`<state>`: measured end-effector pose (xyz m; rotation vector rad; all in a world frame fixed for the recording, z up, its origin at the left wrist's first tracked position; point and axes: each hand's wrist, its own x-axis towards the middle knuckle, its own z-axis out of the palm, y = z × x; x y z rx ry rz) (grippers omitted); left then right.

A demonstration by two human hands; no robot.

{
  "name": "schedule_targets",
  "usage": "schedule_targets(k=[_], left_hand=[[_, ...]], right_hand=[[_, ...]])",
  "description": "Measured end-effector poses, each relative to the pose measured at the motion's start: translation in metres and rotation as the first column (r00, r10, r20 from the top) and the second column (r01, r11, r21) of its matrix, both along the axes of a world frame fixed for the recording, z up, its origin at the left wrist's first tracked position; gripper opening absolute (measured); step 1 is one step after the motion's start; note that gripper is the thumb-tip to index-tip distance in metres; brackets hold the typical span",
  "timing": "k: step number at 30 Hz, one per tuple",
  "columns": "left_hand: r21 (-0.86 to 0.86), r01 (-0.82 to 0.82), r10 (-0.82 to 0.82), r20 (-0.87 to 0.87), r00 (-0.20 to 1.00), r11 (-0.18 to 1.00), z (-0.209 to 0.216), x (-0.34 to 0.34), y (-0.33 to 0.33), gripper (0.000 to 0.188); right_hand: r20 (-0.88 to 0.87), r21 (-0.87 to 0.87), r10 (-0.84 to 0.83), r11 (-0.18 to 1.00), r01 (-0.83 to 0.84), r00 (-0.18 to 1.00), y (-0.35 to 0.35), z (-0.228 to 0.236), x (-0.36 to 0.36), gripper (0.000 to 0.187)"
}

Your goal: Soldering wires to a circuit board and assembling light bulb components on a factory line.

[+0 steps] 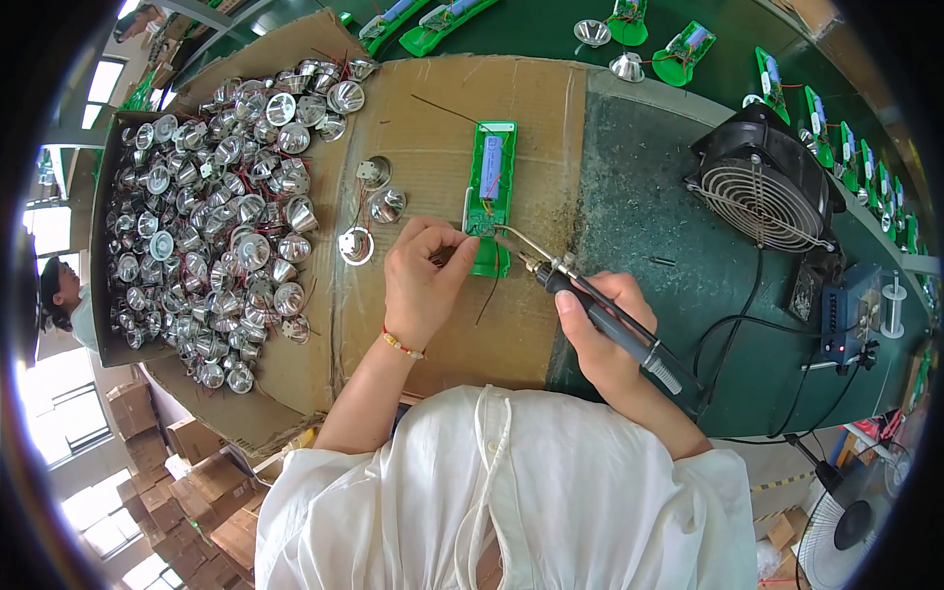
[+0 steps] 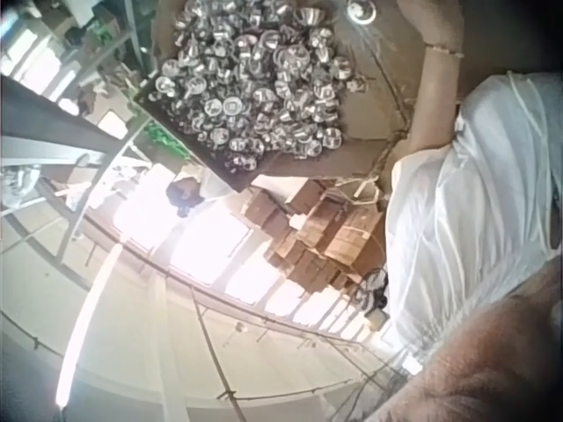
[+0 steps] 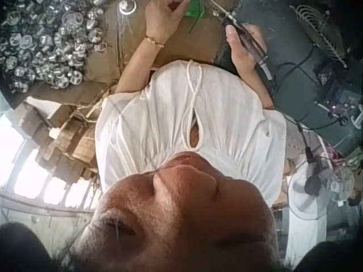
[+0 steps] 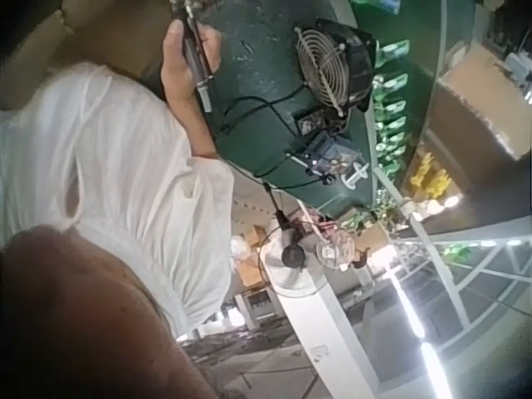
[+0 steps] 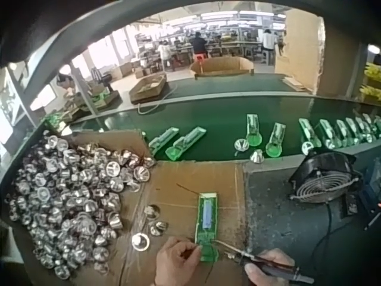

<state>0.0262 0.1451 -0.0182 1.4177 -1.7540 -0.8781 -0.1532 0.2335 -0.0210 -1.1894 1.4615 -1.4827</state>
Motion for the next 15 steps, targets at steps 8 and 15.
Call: schedule_targets(k=[8, 15], left_hand=[[0.081, -0.058, 0.058, 0.000, 0.998, 0.995, -0.001, -0.004, -0.001, 0.010], [0.107, -0.068, 0.069, -0.010, 0.998, 0.992, -0.002, -0.005, -0.002, 0.011]], right_hand=[[-0.114, 0.005, 0.038, 0.999, -0.038, 0.993, -0.003, 0.002, 0.001, 0.014], [0.096, -0.050, -0.113, 0.992, 0.118, 0.989, 0.007, 0.002, -0.003, 0.019]])
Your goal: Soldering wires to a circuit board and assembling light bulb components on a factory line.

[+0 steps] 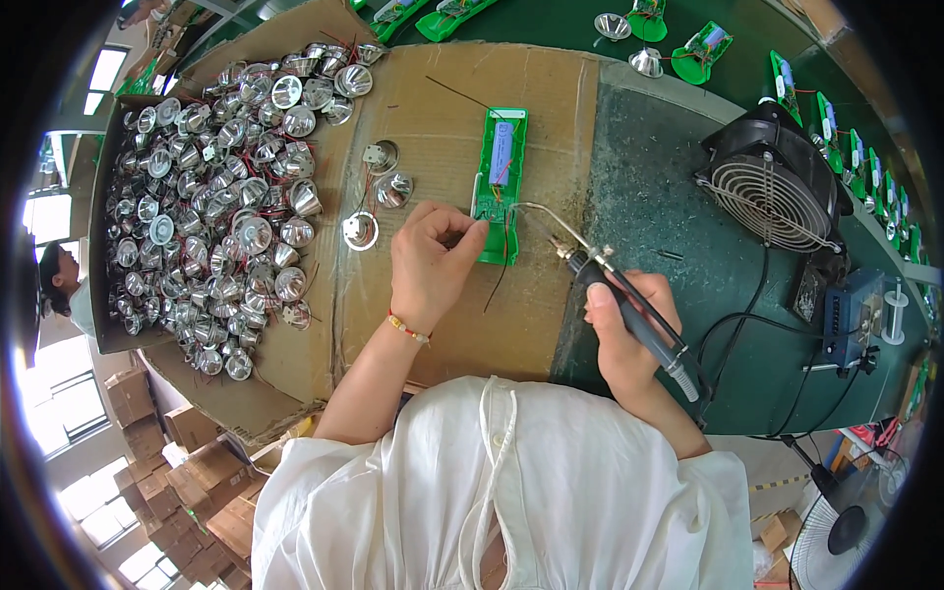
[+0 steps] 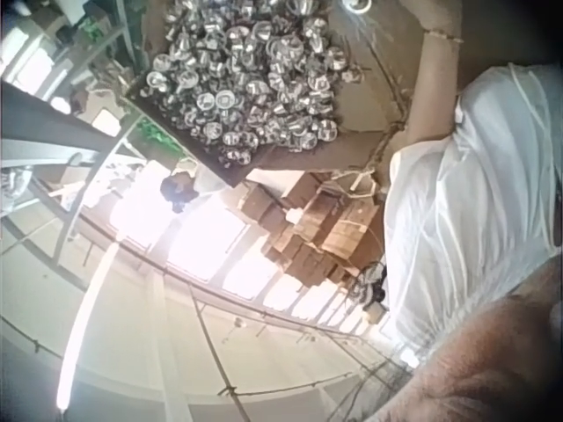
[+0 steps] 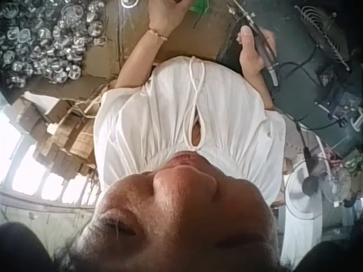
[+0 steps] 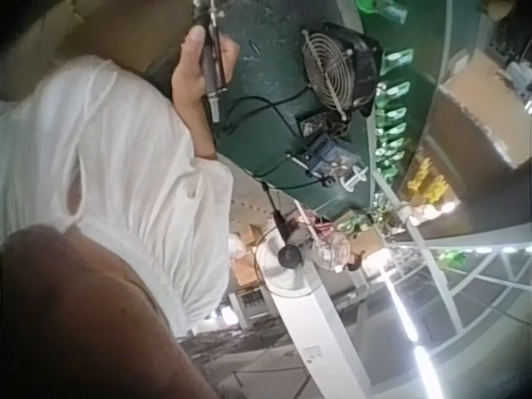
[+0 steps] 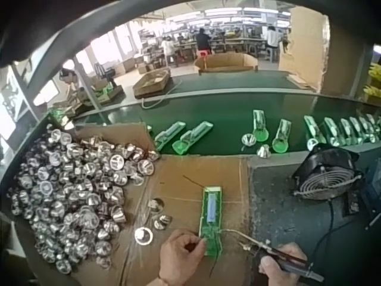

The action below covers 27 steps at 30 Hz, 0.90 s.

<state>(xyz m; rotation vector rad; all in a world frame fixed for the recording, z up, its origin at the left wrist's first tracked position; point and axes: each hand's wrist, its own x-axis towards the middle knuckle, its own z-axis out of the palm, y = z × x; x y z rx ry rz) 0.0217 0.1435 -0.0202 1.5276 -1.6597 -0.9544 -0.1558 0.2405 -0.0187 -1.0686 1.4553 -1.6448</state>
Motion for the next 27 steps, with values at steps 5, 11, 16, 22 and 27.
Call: schedule_targets(k=[5, 11, 16, 22, 27], left_hand=[[-0.013, -0.022, 0.022, 0.008, 1.000, 1.000, -0.003, 0.000, -0.001, 0.013], [0.010, -0.029, 0.028, 0.070, 0.997, 1.000, 0.002, -0.001, -0.003, 0.012], [0.029, -0.008, 0.003, 0.173, 0.985, 1.000, 0.024, 0.011, -0.005, 0.027], [0.109, 0.322, -0.339, 0.379, 0.861, 0.940, 0.026, -0.029, -0.080, 0.017], [-0.276, 0.202, -0.120, 0.286, 0.951, 0.940, 0.006, -0.084, -0.217, 0.027]], right_hand=[[-0.012, 0.025, -0.012, 1.000, 0.013, 1.000, 0.009, -0.005, -0.004, 0.018], [-0.028, 0.039, 0.000, 0.999, 0.001, 1.000, 0.010, -0.008, -0.009, 0.016], [-0.012, 0.053, -0.057, 0.997, 0.057, 0.998, 0.010, -0.013, -0.023, 0.017], [0.013, 0.139, -0.120, 0.983, 0.117, 0.993, 0.004, -0.021, -0.032, 0.015], [0.102, 0.203, -0.123, 0.974, 0.100, 0.987, 0.005, -0.021, -0.028, 0.016]])
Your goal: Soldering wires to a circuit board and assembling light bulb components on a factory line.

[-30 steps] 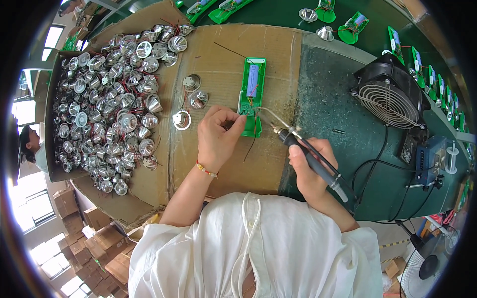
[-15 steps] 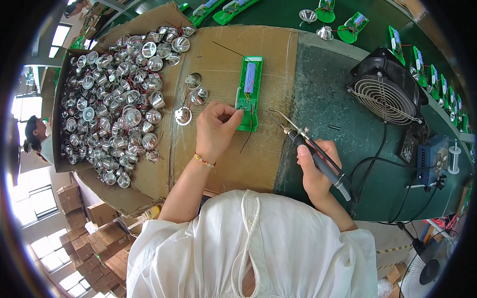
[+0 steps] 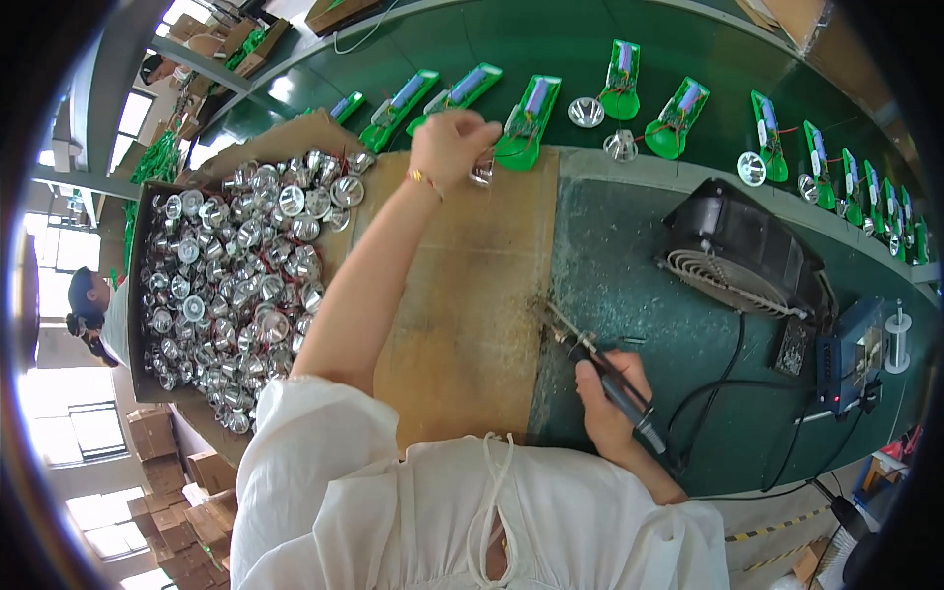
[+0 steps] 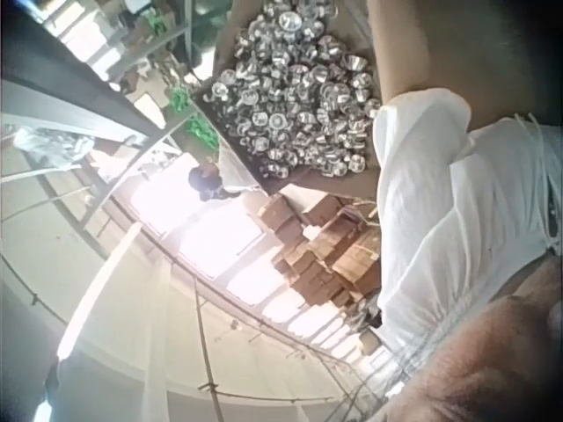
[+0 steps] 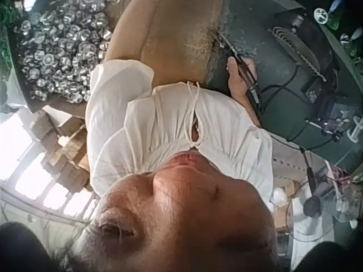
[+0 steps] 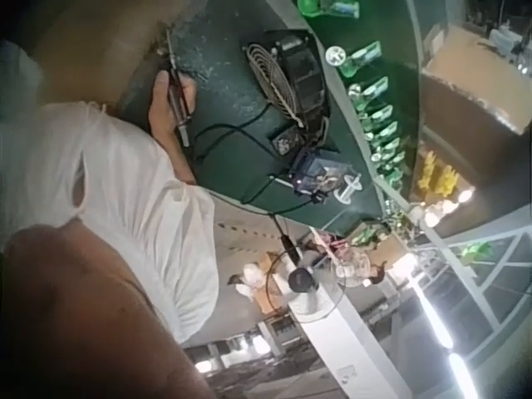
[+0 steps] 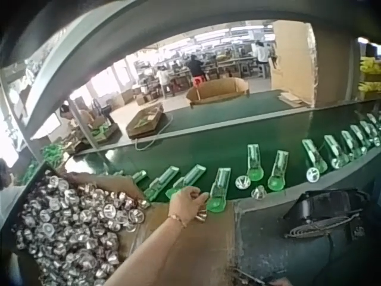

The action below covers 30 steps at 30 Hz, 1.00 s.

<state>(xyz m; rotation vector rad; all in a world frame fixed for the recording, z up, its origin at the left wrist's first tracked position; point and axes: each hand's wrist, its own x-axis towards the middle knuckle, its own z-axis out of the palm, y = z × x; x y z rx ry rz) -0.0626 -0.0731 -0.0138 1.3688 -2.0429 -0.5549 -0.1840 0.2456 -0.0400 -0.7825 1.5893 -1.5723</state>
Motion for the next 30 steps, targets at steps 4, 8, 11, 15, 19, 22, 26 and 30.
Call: schedule_targets(k=[4, 8, 11, 15, 19, 22, 26, 30], left_hand=[[-0.303, -0.098, 0.205, 0.347, 0.915, 0.948, 0.014, 0.007, -0.050, 0.059], [0.140, -0.022, -0.059, 0.547, 0.835, 0.990, 0.019, 0.045, -0.057, 0.048], [0.070, 0.032, -0.065, 0.554, 0.830, 0.997, 0.039, 0.040, 0.010, 0.038], [0.033, -0.008, -0.008, 0.462, 0.887, 0.999, 0.035, 0.059, 0.130, 0.040], [0.171, -0.030, -0.030, 0.338, 0.941, 0.985, 0.031, 0.078, 0.214, 0.050], [0.047, -0.301, 0.287, 0.198, 0.937, 0.952, 0.037, 0.113, 0.214, 0.046], [-0.255, -0.170, 0.256, 0.357, 0.898, 0.952, 0.044, 0.177, 0.163, 0.022], [-0.302, 0.224, 0.008, 0.612, 0.791, 0.927, 0.033, 0.182, 0.138, 0.028]], right_hand=[[-0.069, -0.002, 0.007, 1.000, -0.007, 0.998, 0.004, -0.018, -0.005, 0.017], [-0.100, -0.006, 0.039, 0.999, -0.040, 0.994, 0.003, -0.017, -0.006, 0.020], [-0.046, -0.010, 0.023, 1.000, -0.024, 0.999, -0.001, -0.011, -0.003, 0.017], [-0.007, -0.026, 0.007, 1.000, -0.007, 1.000, -0.006, -0.003, -0.002, 0.013], [-0.071, -0.060, -0.012, 0.998, 0.007, 0.997, -0.008, -0.004, 0.000, 0.013], [-0.065, -0.082, -0.034, 0.996, 0.028, 0.997, -0.007, -0.006, 0.001, 0.015], [-0.022, -0.106, -0.054, 0.993, 0.051, 0.998, -0.004, -0.004, 0.005, 0.014], [-0.059, -0.128, -0.037, 0.991, 0.029, 0.998, 0.002, 0.001, 0.009, 0.015]])
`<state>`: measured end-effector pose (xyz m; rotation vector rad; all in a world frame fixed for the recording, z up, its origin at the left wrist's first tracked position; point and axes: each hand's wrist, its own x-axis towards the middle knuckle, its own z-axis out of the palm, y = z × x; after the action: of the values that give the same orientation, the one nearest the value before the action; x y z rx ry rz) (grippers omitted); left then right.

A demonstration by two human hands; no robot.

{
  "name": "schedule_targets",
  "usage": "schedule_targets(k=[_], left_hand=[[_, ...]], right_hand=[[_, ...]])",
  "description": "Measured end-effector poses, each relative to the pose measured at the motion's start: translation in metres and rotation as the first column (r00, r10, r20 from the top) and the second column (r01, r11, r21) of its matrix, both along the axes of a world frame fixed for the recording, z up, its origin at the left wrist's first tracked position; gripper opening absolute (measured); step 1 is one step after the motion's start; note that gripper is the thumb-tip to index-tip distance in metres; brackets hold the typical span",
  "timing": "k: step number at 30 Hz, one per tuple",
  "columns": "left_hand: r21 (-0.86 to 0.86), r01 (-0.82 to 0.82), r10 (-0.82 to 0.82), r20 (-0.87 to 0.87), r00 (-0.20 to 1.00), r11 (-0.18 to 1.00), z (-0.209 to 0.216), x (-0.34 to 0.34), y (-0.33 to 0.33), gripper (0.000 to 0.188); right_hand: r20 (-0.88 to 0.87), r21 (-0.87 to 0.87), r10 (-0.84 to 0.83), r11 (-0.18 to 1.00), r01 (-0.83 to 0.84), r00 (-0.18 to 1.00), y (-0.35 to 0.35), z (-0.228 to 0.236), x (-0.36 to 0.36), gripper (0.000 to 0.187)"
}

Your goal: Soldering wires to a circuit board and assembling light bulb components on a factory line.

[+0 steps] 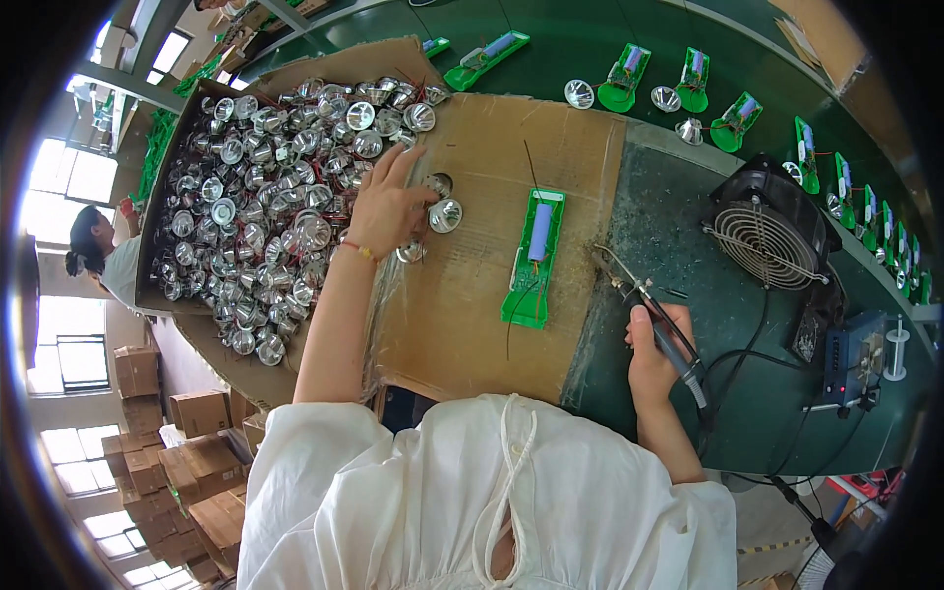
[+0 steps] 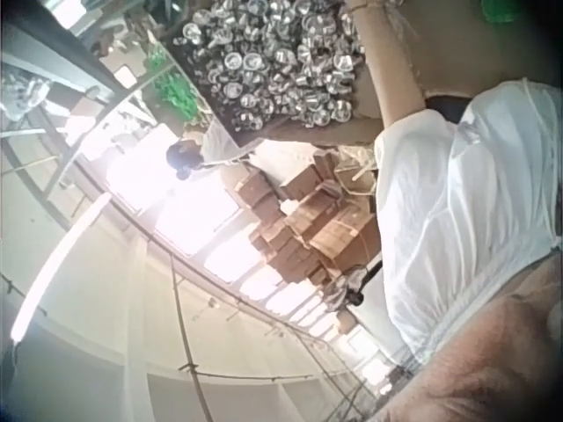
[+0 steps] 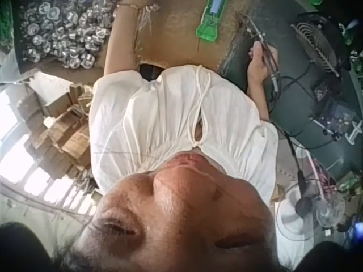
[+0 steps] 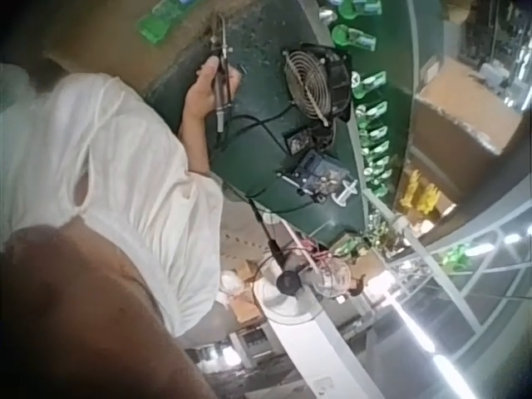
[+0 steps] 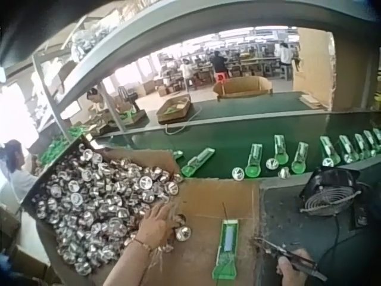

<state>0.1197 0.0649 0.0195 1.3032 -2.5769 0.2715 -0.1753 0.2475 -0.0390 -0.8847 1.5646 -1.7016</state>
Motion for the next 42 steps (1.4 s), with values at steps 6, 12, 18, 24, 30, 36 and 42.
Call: schedule_targets(k=[6, 12, 18, 24, 30, 36, 42], left_hand=[[0.603, -0.129, 0.565, -0.622, 0.542, 0.788, 0.035, -0.004, 0.023, 0.014], [0.802, 0.092, 0.609, -0.518, 0.602, 0.590, -0.006, -0.047, 0.109, 0.017], [0.754, 0.117, 0.574, -0.581, 0.578, 0.646, -0.030, -0.071, 0.121, 0.019], [0.715, 0.063, 0.506, -0.551, 0.663, 0.696, -0.031, -0.077, 0.122, 0.016], [0.753, 0.086, 0.528, -0.533, 0.661, 0.652, -0.035, -0.077, 0.115, 0.018], [0.794, 0.137, 0.493, -0.492, 0.718, 0.593, -0.034, -0.072, 0.106, 0.021], [0.832, 0.161, 0.510, -0.465, 0.723, 0.531, -0.031, -0.071, 0.102, 0.022]], right_hand=[[-0.071, -0.007, 0.035, 0.999, -0.036, 0.997, 0.021, 0.012, -0.006, 0.016], [-0.060, -0.059, 0.234, 0.969, -0.238, 0.970, 0.030, 0.027, 0.008, 0.017], [-0.179, -0.018, 0.279, 0.958, -0.287, 0.943, 0.029, 0.018, 0.017, 0.017], [-0.158, 0.019, 0.278, 0.960, -0.279, 0.947, 0.023, 0.019, 0.021, 0.016], [-0.090, -0.005, 0.223, 0.974, -0.225, 0.971, 0.017, 0.017, 0.025, 0.016], [-0.087, 0.072, 0.216, 0.975, -0.210, 0.972, 0.014, 0.013, 0.027, 0.016], [0.055, 0.110, 0.220, 0.968, -0.225, 0.974, 0.013, 0.012, 0.025, 0.016]])
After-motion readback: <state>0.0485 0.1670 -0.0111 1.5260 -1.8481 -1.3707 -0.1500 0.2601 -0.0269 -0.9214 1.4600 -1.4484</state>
